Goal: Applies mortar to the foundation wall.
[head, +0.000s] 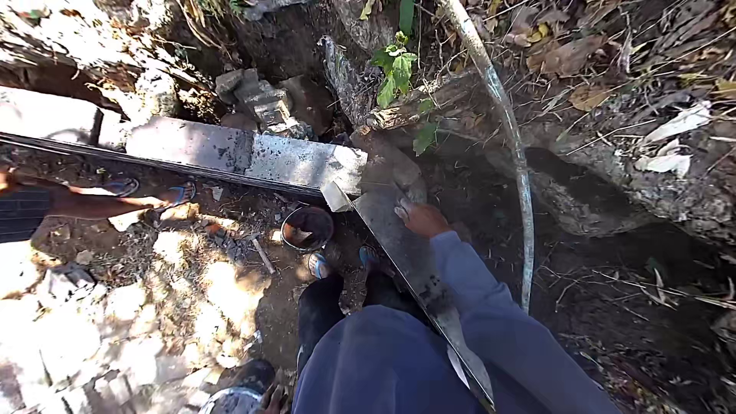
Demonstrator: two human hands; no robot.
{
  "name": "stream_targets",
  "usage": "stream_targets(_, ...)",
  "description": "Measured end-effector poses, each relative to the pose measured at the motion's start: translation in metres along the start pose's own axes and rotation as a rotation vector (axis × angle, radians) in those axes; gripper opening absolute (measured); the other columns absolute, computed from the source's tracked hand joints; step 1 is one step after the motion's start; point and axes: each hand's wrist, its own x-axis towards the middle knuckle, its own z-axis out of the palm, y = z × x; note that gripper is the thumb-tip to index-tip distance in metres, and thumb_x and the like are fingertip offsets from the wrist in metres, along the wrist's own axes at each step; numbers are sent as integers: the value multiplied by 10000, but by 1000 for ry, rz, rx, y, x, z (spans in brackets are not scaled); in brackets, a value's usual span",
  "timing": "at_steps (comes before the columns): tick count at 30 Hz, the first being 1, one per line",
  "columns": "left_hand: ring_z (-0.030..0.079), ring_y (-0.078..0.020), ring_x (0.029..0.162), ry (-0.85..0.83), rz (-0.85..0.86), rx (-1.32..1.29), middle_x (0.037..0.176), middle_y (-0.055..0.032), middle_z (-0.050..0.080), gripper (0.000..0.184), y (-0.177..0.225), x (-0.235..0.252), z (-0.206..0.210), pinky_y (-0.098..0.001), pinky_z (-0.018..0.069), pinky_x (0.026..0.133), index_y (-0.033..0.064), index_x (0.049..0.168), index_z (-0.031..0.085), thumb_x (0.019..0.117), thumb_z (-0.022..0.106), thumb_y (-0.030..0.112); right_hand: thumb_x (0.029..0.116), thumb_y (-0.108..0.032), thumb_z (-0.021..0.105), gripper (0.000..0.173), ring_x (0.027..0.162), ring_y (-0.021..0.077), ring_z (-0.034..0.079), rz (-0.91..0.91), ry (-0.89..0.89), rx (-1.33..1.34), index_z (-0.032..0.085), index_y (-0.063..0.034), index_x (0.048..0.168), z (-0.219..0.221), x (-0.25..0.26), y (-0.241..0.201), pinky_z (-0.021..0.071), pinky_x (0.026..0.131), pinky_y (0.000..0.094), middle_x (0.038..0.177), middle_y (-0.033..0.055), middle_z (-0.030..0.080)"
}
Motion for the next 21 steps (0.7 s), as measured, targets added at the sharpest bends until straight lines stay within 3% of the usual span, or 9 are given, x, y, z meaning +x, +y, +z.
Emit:
stream_targets(2, 750, -307, 874, 17, 204, -38, 1088, -248, 721, 442, 31, -29, -2, -488, 639, 732, -23, 1330, 608, 1039, 608, 309, 1108, -473, 348, 503, 1095, 422, 690, 19, 26, 2, 603, -101, 1331, -9, 14, -6, 535, 904, 633, 1133, 220, 712)
stream_targets(6, 660, -300, 1089, -27, -47, 30, 1297, -265, 621, 411, 178, -143, -1, -465, 528, 959, -20, 1431, 517, 1094, 498, 213, 1114, -458, 319, 551, 1185, 432, 652, 132, 40, 155, 566, -56, 1399, -9, 27, -29, 510, 972, 628, 1237, 256, 674)
stream_targets(14, 627, -290, 1146, -92, -87, 92, 1338, -266, 592, 403, 153, -135, 3, -446, 496, 1015, -42, 1432, 505, 1099, 480, 184, 1099, -361, 421, 466, 1161, 461, 652, 203, 183, 176, 548, -50, 1421, -32, 6, -36, 513, 939, 654, 1237, 273, 671)
stream_targets(15, 650, -275, 1115, -96, 16, 153, 1287, -246, 631, 408, 112, -110, 4, -422, 514, 998, -32, 1410, 532, 1097, 494, 226, 1097, -354, 415, 477, 1203, 457, 633, 205, 116, 139, 542, -40, 1433, -28, 16, -34, 501, 977, 649, 1283, 276, 650)
stream_targets(16, 740, -278, 854, 126, 386, 130, 1006, -255, 733, 387, 35, -74, 18, -402, 616, 783, -79, 1212, 673, 1046, 592, 261, 1093, -361, 413, 486, 1239, 442, 619, 200, 55, 104, 539, -45, 1440, -22, 27, -29, 495, 1008, 639, 1320, 263, 637)
stream_targets(17, 740, -268, 827, 137, 517, 97, 971, -231, 741, 401, -2, -48, 21, -411, 618, 772, -68, 1201, 684, 1039, 603, 290, 1091, -371, 414, 475, 1248, 428, 618, 197, 21, 87, 552, -53, 1416, -21, 34, -24, 495, 1011, 635, 1324, 248, 638)
stream_targets(19, 745, -265, 903, 73, 374, 101, 1052, -232, 736, 399, 34, -61, 18, -419, 620, 816, -56, 1265, 656, 1047, 587, 271, 1087, -376, 424, 453, 1222, 417, 634, 195, 72, 122, 594, -61, 1366, -35, 36, -24, 502, 990, 645, 1282, 236, 664)
stream_targets(20, 675, -269, 1083, -71, 63, 86, 1250, -236, 657, 405, 92, -99, 5, -447, 541, 970, -24, 1402, 545, 1087, 517, 229, 1093, -374, 418, 450, 1193, 424, 647, 187, 123, 147, 600, -54, 1352, -34, 31, -27, 508, 971, 643, 1247, 242, 675)
stream_targets(21, 650, -270, 1106, -61, -75, 32, 1298, -244, 622, 398, 130, -125, 5, -459, 518, 985, -18, 1428, 517, 1096, 492, 200, 1098, -374, 406, 454, 1172, 427, 656, 182, 148, 154, 593, -54, 1360, -28, 31, -30, 513, 960, 639, 1227, 246, 681)
